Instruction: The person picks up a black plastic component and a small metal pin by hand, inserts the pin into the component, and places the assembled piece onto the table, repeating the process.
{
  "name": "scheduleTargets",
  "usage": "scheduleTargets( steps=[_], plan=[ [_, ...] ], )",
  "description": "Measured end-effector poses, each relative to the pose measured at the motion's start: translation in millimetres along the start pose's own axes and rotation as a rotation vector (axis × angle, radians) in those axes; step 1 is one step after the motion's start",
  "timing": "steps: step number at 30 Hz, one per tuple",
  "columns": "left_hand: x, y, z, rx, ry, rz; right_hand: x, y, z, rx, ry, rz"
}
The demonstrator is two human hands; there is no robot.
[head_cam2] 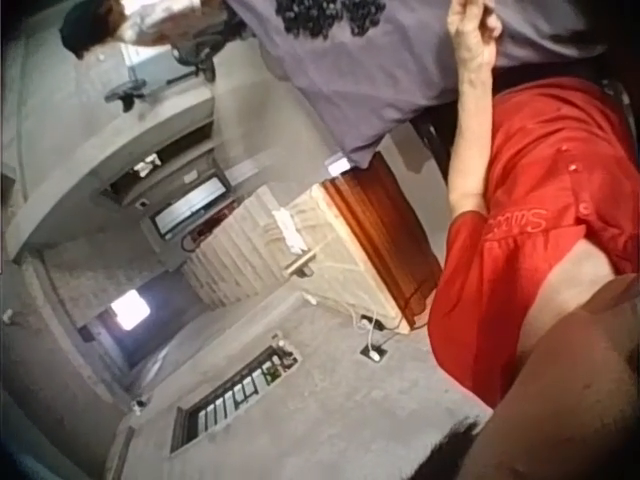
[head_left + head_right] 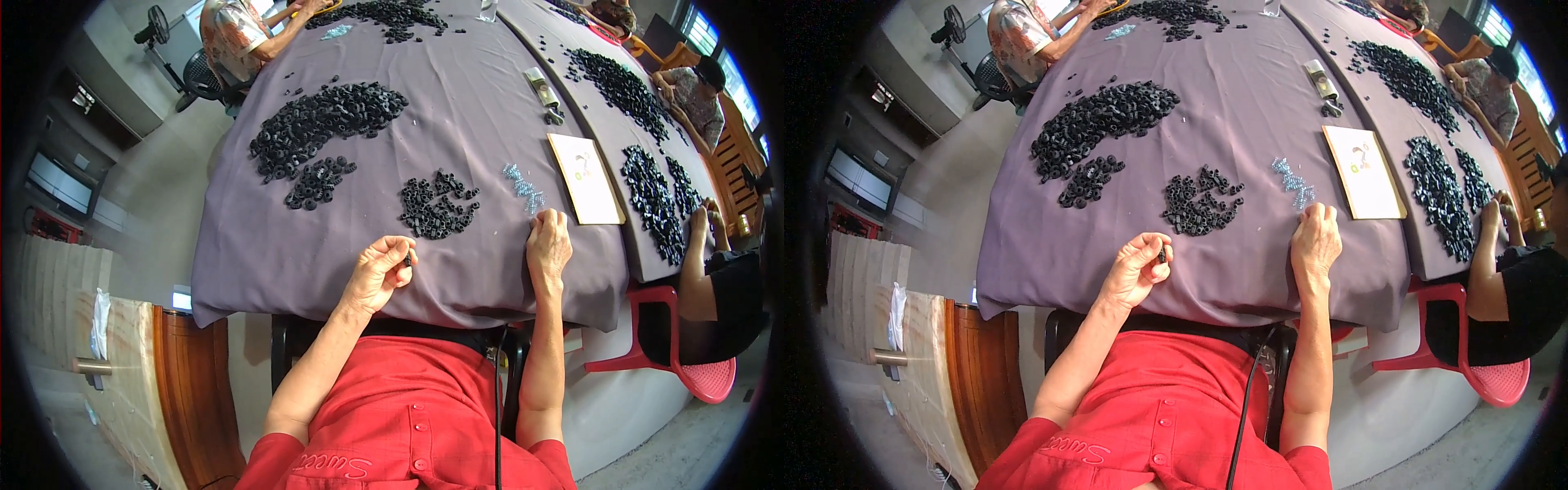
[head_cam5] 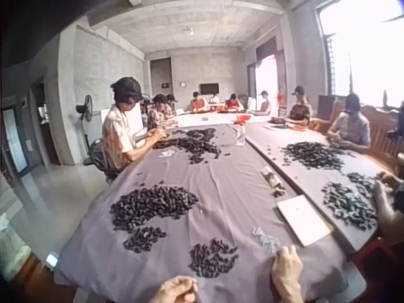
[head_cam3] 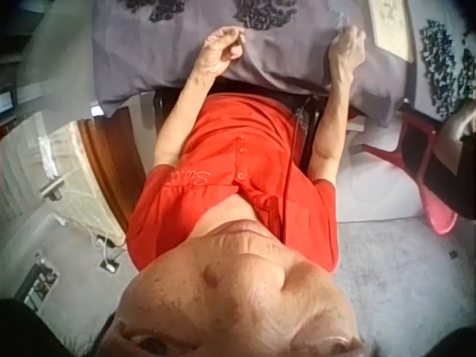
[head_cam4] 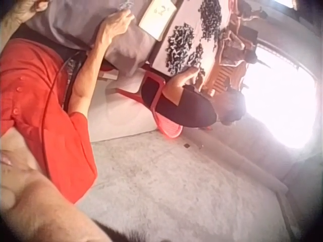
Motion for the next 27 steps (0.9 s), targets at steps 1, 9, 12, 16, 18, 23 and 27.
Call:
scheduleTargets(
  steps=[1, 9, 12, 16, 18, 23, 27],
  plan=[
    [0.2, 0.4, -1.2, -0.001, 0.01, -0.024, 1.5, -3.0, -0.4, 0.005, 0.018, 0.027],
    [9.2, 27.8, -9.0, -0.08, 0.121, 0.032, 12.5, -53.7, -15.0, 0.061, -0.005, 0.539],
    [30.7, 50.4, -15.2, -0.253, 0.292, 0.263, 10.1, -66.2, -19.8, 0.134, -0.077, 0.595],
    [62.5, 84.5, -34.9, -0.756, 0.648, 1.259, 0.4, -69.7, -22.5, 0.222, -0.116, 0.6],
    [70.6, 96.7, -43.7, -0.73, 0.741, 1.425, -2.7, -67.1, -22.9, 0.223, -0.123, 0.604],
    [96.1, 98.4, -51.4, -0.568, 0.894, 1.7, -5.8, -65.6, -24.5, 0.194, -0.165, 0.617],
    [78.6, 100.3, -33.8, -0.721, 0.941, 1.807, -5.9, -67.0, -25.4, 0.219, -0.152, 0.601]
  ],
)
Point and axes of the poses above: each hand's wrist, its own z-axis towards the middle knuckle, its own x-axis out of the back of the hand, y = z × x, the point moved 1 cm from there along z, towards the middle knuckle, and after that the axes turned 3 degrees about x, right-handed, at the moved point
